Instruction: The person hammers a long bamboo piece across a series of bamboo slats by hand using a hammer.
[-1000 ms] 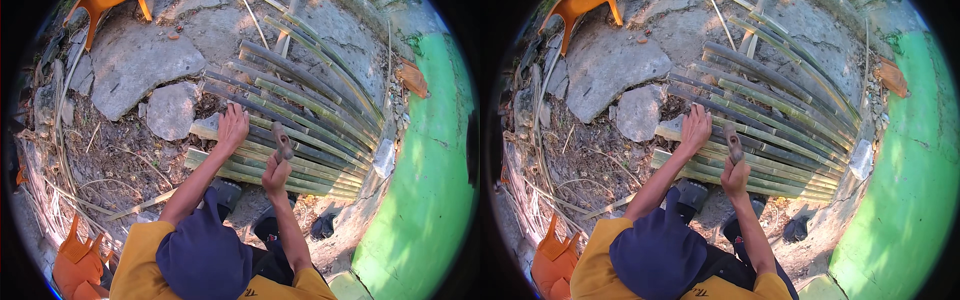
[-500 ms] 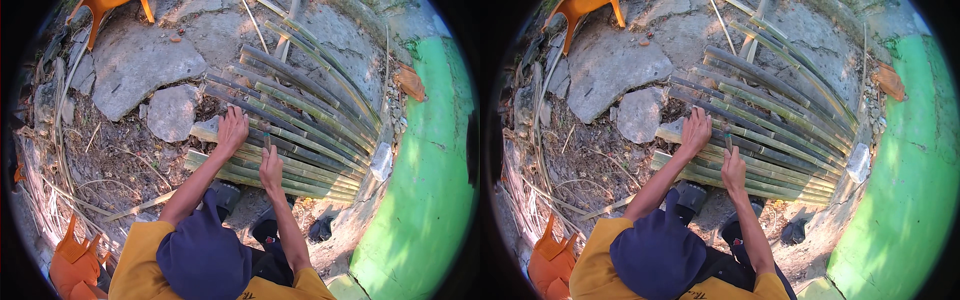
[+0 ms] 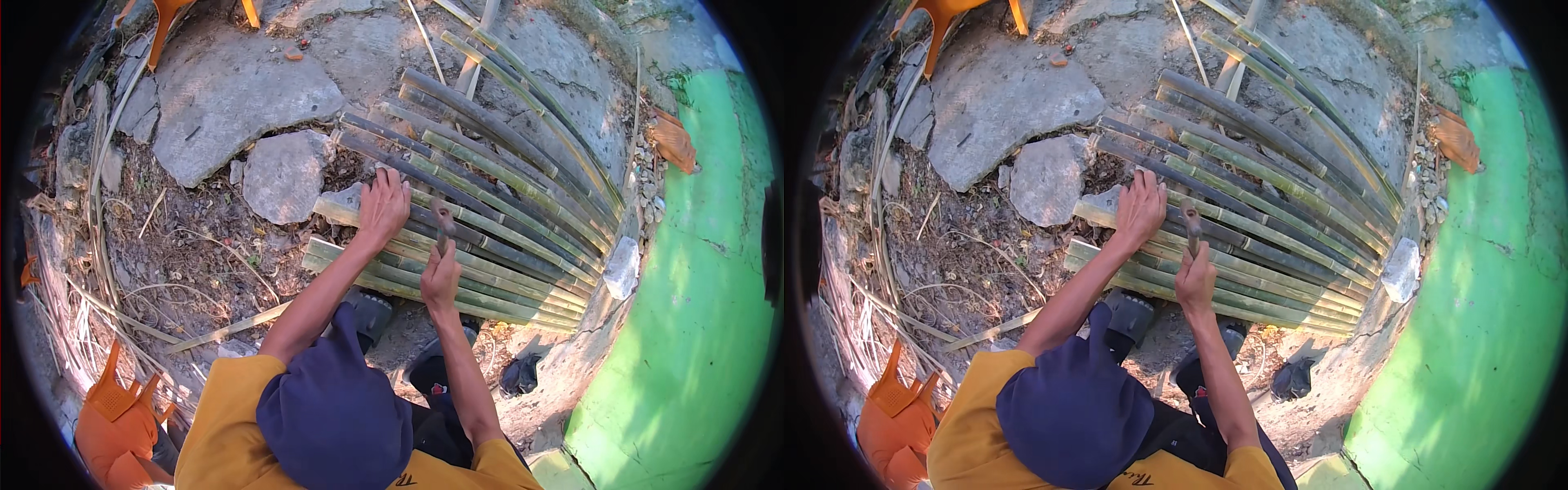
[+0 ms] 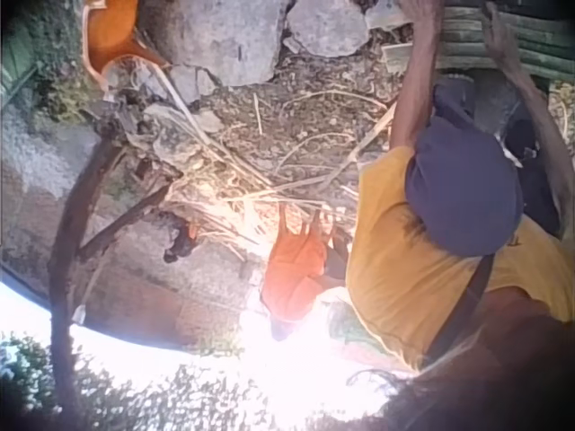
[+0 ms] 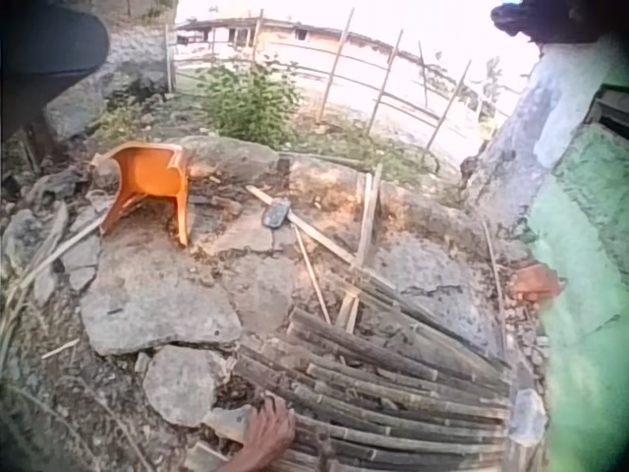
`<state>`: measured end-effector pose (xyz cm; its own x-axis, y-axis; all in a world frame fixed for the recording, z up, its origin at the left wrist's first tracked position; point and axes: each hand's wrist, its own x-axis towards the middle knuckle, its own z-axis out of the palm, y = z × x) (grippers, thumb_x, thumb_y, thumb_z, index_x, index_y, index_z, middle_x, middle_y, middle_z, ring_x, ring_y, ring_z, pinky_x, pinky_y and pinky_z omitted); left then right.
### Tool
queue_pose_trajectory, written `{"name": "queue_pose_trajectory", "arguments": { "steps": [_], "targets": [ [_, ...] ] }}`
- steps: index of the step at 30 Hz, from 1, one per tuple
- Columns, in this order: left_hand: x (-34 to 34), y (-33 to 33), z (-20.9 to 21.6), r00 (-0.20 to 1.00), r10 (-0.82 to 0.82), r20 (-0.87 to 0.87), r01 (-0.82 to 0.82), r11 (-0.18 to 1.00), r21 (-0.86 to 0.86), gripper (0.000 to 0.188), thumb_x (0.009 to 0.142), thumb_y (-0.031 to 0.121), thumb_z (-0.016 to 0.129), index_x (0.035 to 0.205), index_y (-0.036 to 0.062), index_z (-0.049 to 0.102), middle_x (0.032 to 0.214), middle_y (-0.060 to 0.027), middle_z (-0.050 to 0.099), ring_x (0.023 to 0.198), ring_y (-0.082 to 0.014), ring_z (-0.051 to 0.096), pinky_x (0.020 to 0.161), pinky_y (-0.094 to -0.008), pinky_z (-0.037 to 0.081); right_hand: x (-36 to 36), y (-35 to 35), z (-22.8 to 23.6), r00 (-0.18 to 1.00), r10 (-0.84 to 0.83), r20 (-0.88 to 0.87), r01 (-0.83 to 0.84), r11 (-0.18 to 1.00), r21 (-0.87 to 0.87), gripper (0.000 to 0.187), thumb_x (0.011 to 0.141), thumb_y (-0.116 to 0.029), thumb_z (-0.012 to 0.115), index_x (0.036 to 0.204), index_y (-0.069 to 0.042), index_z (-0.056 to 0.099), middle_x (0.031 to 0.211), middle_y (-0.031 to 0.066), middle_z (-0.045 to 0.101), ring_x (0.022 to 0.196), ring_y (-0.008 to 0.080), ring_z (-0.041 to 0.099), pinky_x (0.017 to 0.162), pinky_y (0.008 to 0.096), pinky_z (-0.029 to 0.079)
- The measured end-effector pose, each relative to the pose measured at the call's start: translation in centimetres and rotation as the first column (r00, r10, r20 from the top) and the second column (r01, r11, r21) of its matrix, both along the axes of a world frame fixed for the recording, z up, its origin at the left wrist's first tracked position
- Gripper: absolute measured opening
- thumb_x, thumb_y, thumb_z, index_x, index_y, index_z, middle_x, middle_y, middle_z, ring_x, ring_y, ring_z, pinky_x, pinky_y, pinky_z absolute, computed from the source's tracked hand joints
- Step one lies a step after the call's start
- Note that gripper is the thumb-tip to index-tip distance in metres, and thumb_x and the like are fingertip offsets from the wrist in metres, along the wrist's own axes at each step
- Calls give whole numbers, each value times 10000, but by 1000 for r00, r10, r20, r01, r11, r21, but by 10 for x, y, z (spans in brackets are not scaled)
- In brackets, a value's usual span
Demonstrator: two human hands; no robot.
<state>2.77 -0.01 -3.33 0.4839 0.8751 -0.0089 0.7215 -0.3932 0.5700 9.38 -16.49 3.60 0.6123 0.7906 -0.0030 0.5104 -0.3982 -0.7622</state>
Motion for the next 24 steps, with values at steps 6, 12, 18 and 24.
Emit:
{"name": "queue_pose_trajectory", "arguments": {
  "steps": [6, 12, 18, 24],
  "targets": [
    [-12, -5, -5, 1000, 5, -16, -5, 1000, 1, 256, 1071, 271, 508, 1129, 23, 484, 1089, -251, 579, 910, -426, 635, 786, -546, 451, 0, 26, 51, 993, -13, -116, 6, 998, -58, 227, 1116, -221, 499, 1080, 3, 504, 699, 286, 580, 663, 529, 601, 539, 526, 391],
    [2, -2, -1, 1000, 0, 0, 0, 999, -49, 267, 1066, 275, 516, 1135, 19, 482, 1093, -257, 586, 937, -440, 647, 785, -566, 456, 3, 6, -18, 996, 81, 38, -68, 959, -274, 258, 1119, -231, 495, 1113, 26, 523, 646, 287, 574, 628, 541, 587, 525, 545, 401],
    [-7, 3, 0, 1000, 8, -8, -8, 1000, -1, 261, 1064, 271, 523, 1130, 22, 476, 1092, -250, 587, 920, -440, 650, 772, -572, 458, -17, 28, 54, 986, -108, -126, 118, 991, 69, 261, 1109, -230, 512, 1117, 31, 528, 660, 297, 576, 692, 567, 612, 544, 568, 404],
    [-6, -5, -12, 1000, 7, 1, -7, 999, -33, 253, 1071, 270, 514, 1118, 26, 471, 1090, -247, 583, 914, -437, 638, 771, -565, 457, -7, 23, -6, 999, 18, 44, -5, 961, -275, 207, 1110, -209, 516, 1127, -4, 495, 678, 316, 597, 674, 555, 623, 530, 578, 385]
  ]
}}
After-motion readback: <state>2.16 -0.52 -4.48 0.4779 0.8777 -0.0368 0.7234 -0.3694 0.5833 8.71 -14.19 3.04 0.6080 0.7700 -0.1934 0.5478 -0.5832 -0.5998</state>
